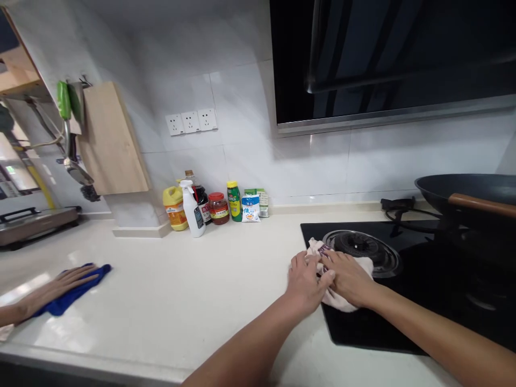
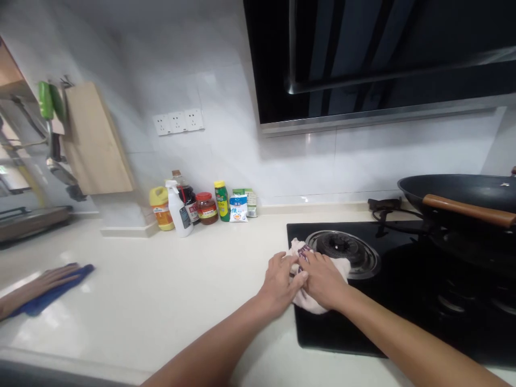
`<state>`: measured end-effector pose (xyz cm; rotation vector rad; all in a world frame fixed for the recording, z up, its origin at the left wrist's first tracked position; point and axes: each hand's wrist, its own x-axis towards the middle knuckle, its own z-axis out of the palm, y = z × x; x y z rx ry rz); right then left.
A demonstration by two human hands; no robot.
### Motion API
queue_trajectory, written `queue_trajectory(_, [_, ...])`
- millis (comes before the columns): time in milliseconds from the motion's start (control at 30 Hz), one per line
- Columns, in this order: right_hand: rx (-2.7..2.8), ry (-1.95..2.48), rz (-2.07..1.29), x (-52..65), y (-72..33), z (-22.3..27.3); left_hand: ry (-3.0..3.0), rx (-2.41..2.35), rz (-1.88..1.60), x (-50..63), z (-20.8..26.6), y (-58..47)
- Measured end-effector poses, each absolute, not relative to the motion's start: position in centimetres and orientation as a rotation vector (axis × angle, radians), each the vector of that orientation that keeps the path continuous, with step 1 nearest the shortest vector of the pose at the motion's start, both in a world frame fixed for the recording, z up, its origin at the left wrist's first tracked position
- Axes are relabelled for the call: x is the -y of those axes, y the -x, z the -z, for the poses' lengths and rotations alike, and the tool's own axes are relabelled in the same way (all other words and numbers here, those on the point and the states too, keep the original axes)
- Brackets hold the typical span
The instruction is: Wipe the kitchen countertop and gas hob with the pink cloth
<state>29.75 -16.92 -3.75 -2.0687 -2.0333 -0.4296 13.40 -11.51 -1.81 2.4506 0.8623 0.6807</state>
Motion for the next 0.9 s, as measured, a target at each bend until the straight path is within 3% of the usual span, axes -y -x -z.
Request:
queue_trajectory(533, [1.767, 2.399, 0.178, 3.5, -31.1, 1.7, -2.546, -0.903, -0.651, 11.8, 1.4, -13.1])
queue_trajectory(900, [1.986, 2.26, 0.175, 8.8, -29.2, 2.0, -2.611, -0.833, -0.764, 11.3, 1.7, -13.2])
